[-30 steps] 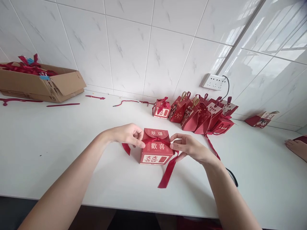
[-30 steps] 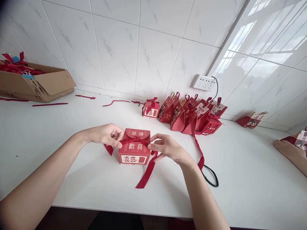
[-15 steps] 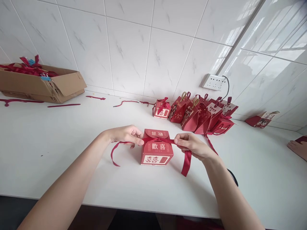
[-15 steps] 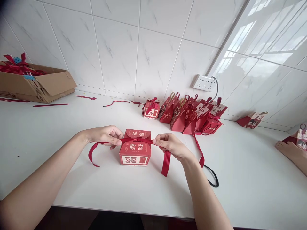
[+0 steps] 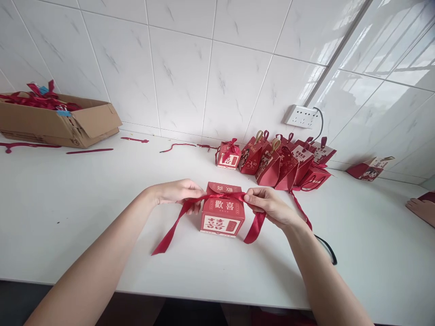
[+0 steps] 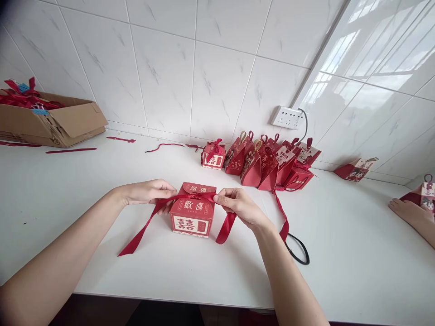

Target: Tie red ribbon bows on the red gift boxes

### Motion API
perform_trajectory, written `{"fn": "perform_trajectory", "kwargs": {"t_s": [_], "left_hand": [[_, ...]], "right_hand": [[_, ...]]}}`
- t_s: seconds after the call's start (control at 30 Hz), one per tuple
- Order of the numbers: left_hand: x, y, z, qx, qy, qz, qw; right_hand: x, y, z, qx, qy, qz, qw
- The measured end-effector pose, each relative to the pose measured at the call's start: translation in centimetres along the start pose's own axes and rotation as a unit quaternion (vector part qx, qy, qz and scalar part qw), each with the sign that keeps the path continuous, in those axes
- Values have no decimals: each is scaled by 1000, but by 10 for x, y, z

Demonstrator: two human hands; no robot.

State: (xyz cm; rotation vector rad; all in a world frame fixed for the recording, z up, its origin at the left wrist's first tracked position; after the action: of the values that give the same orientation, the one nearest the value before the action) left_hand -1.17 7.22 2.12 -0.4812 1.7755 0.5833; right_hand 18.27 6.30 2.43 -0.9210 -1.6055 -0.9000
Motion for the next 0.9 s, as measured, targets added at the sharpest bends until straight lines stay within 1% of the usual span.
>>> {"fn": "perform_trajectory", "kwargs": {"t_s": [0.1, 0.17, 0.27, 0.33, 0.43, 0.5, 0.6, 0.73, 0.9], "left_hand": [[-7, -8, -1, 54, -34, 7, 998], [-7, -8, -2, 62, -39, 19, 997], [-3, -6, -3, 59, -25, 30, 997], [-2, -5, -2, 57, -21, 3, 998], [0, -2, 0, 28, -24, -24, 999], [0, -1, 1, 19, -27, -3, 999], [0, -2, 2, 35, -44, 25, 998], [2, 2, 4, 35, -63, 4, 997], [10, 7, 8, 26, -62, -11, 998]], "right_hand": [[-2, -1, 0, 15, -9, -18, 1000], [-5, -1, 0, 22, -18, -33, 999], [-7, 1, 1, 24, -24, -56, 998], [-6, 3, 1, 22, -18, -64, 998], [-3, 3, 0, 24, -9, -57, 998], [-3, 3, 0, 26, -12, -55, 998], [-4, 3, 0, 27, -22, -61, 998], [-6, 4, 1, 38, -25, -57, 997], [-12, 4, 4, 65, -43, -36, 996]]}}
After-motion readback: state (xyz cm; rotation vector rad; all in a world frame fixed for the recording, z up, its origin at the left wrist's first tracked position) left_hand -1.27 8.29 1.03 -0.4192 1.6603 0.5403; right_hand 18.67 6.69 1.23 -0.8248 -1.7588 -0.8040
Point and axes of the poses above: each hand's wrist, its own z-axis towards the middle knuckle, its own y-axis out of the back of the hand, x = y × z, the point moved 7 cm from there along z, towards the middle knuckle, and after that the axes turned 5 degrees about -y, right-handed, at the moved point
